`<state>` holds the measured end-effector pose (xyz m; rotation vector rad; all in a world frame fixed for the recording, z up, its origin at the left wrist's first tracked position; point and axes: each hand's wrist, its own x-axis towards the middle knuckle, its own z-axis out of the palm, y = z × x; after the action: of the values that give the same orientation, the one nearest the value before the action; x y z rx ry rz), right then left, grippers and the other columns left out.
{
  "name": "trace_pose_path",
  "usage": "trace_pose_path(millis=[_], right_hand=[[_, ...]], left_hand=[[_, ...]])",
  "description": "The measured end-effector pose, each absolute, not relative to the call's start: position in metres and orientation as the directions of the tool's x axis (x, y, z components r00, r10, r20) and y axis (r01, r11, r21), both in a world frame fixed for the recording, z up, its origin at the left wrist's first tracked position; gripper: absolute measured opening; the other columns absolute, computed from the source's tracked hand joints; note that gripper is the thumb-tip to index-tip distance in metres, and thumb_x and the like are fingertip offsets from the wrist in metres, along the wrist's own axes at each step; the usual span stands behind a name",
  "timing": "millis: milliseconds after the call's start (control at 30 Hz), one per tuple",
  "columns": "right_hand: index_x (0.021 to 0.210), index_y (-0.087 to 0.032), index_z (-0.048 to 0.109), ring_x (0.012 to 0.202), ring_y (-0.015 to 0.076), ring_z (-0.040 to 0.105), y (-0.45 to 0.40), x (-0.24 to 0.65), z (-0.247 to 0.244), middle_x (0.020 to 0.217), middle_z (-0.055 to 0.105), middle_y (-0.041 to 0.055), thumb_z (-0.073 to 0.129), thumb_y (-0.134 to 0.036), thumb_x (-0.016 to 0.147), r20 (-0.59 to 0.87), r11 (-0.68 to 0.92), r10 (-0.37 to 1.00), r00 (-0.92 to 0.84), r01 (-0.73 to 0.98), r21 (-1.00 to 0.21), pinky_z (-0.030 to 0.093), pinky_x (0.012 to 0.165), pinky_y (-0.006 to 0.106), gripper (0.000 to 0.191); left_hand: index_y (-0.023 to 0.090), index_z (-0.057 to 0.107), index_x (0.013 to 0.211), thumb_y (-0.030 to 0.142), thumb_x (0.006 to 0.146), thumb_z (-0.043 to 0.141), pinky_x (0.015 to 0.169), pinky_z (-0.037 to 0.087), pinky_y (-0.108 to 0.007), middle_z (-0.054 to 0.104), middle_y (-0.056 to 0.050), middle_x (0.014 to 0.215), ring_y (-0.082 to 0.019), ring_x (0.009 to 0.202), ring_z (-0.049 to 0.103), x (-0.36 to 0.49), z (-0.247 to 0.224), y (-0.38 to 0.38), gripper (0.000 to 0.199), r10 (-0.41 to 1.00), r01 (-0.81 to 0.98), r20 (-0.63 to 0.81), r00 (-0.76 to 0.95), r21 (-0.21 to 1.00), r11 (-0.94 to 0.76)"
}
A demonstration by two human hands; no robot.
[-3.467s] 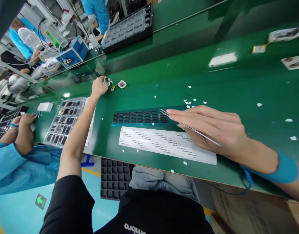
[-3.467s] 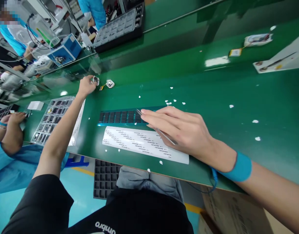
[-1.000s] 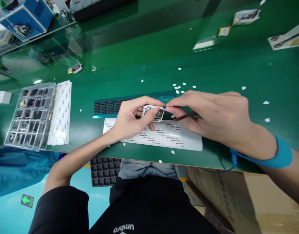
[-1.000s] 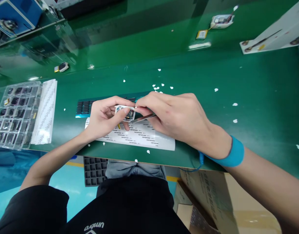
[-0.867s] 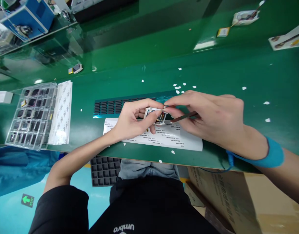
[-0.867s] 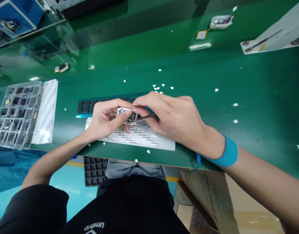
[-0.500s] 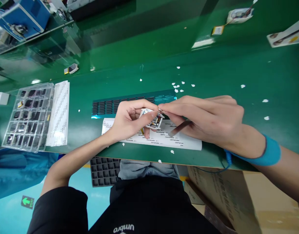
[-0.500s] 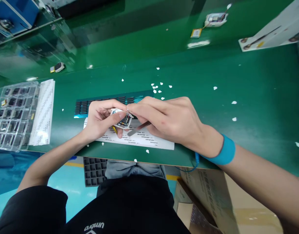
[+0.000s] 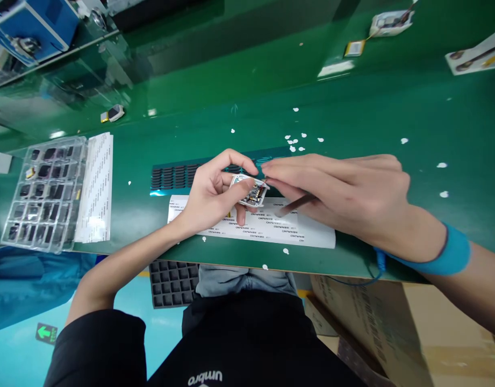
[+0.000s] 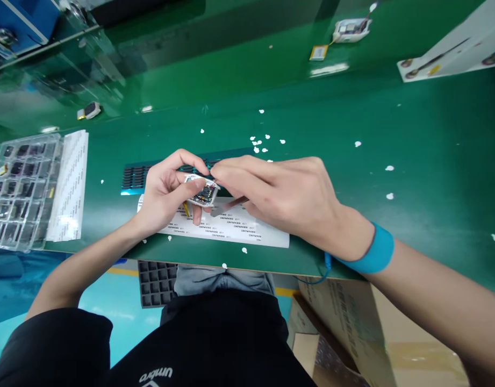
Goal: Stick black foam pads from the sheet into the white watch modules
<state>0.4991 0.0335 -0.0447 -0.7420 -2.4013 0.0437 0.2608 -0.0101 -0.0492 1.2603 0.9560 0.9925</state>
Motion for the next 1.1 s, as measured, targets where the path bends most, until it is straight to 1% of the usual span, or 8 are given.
trace_pose_path(millis=[133, 333, 467, 633, 800, 900, 1000, 1100], right_hand=[[0.118, -0.032, 0.078, 0.075, 0.0154, 0.08, 0.033, 0.502, -0.047, 0.121, 0.085, -0.0096, 0.068, -0.002, 0.102, 0.667, 0.903, 0.375, -0.644, 0.418, -0.104, 0.05, 0.049, 0.031, 0.035], [0.123, -0.02, 0.073, 0.078, 0.0153, 0.082, 0.033, 0.5, -0.05, 0.118, 0.086, -0.0002, 0.067, 0.002, 0.102, 0.712, 0.932, 0.274, -0.646, 0.363, -0.029, 0.056, 0.053, 0.027, 0.031], [0.128, -0.018, 0.072, 0.079, 0.0175, 0.084, 0.026, 0.499, -0.049, 0.124, 0.084, 0.0024, 0.055, 0.004, 0.103, 0.643, 0.93, 0.285, -0.711, 0.368, -0.006, 0.059, 0.054, 0.029, 0.037], [0.129, -0.019, 0.074, 0.08, 0.0198, 0.084, 0.019, 0.497, -0.046, 0.123, 0.084, 0.0045, 0.062, -0.003, 0.107, 0.655, 0.91, 0.28, -0.702, 0.412, 0.051, 0.064, 0.059, 0.03, 0.03], [0.132, -0.016, 0.074, 0.076, 0.0198, 0.083, 0.012, 0.496, -0.043, 0.126, 0.083, 0.0096, 0.063, -0.005, 0.107, 0.638, 0.888, 0.301, -0.709, 0.452, 0.083, 0.062, 0.056, 0.031, 0.029], [0.138, -0.018, 0.074, 0.074, 0.0191, 0.082, 0.011, 0.498, -0.045, 0.13, 0.082, 0.0084, 0.063, -0.005, 0.106, 0.623, 0.896, 0.314, -0.716, 0.44, 0.054, 0.06, 0.054, 0.031, 0.036], [0.139, -0.024, 0.074, 0.077, 0.019, 0.082, 0.012, 0.499, -0.045, 0.132, 0.082, 0.005, 0.06, -0.007, 0.107, 0.615, 0.91, 0.35, -0.707, 0.412, -0.044, 0.057, 0.052, 0.03, 0.039], [0.121, -0.022, 0.078, 0.071, 0.0147, 0.076, 0.015, 0.495, -0.041, 0.1, 0.086, 0.0017, 0.057, -0.011, 0.111, 0.615, 0.893, 0.447, -0.65, 0.367, -0.26, 0.051, 0.054, 0.026, 0.026]], left_hand=[[0.026, 0.057, 0.103, 0.042, 0.1, 0.084, 0.041, 0.054, -0.022, 0.069, 0.01, 0.062, -0.013, 0.044, 0.07, 0.262, -0.049, -0.01, 0.032, 0.959, -0.093, -0.01, 0.284, 0.995, 0.038], [0.025, 0.056, 0.102, 0.047, 0.101, 0.085, 0.04, 0.053, -0.021, 0.065, 0.011, 0.058, -0.015, 0.047, 0.074, 0.268, -0.056, -0.014, 0.037, 0.971, -0.08, 0.055, 0.231, 0.996, -0.037], [0.023, 0.058, 0.105, 0.044, 0.106, 0.082, 0.044, 0.056, -0.02, 0.071, 0.008, 0.065, -0.016, 0.053, 0.079, 0.271, -0.063, -0.019, 0.031, 0.954, -0.072, 0.222, 0.2, 0.975, -0.211], [0.021, 0.063, 0.104, 0.028, 0.104, 0.083, 0.052, 0.059, -0.016, 0.075, 0.006, 0.071, -0.012, 0.057, 0.076, 0.274, -0.068, -0.022, 0.02, 0.888, 0.068, 0.442, 0.125, 0.889, -0.453], [0.018, 0.066, 0.102, 0.01, 0.099, 0.077, 0.06, 0.057, -0.008, 0.075, 0.006, 0.073, -0.006, 0.061, 0.075, 0.277, -0.072, -0.021, 0.014, 0.781, 0.218, 0.622, 0.042, 0.758, -0.615], [0.017, 0.066, 0.099, 0.008, 0.096, 0.078, 0.058, 0.053, -0.007, 0.071, 0.008, 0.07, -0.003, 0.055, 0.068, 0.277, -0.072, -0.019, 0.015, 0.741, 0.266, 0.67, 0.042, 0.708, -0.655], [0.018, 0.065, 0.097, 0.009, 0.097, 0.077, 0.052, 0.048, -0.008, 0.068, 0.009, 0.068, -0.001, 0.05, 0.059, 0.275, -0.071, -0.018, 0.014, 0.722, 0.292, 0.691, 0.041, 0.683, -0.67], [0.019, 0.064, 0.097, 0.012, 0.1, 0.076, 0.05, 0.046, -0.011, 0.07, 0.007, 0.073, -0.002, 0.05, 0.059, 0.274, -0.071, -0.019, 0.014, 0.733, 0.271, 0.678, 0.057, 0.696, -0.665]])
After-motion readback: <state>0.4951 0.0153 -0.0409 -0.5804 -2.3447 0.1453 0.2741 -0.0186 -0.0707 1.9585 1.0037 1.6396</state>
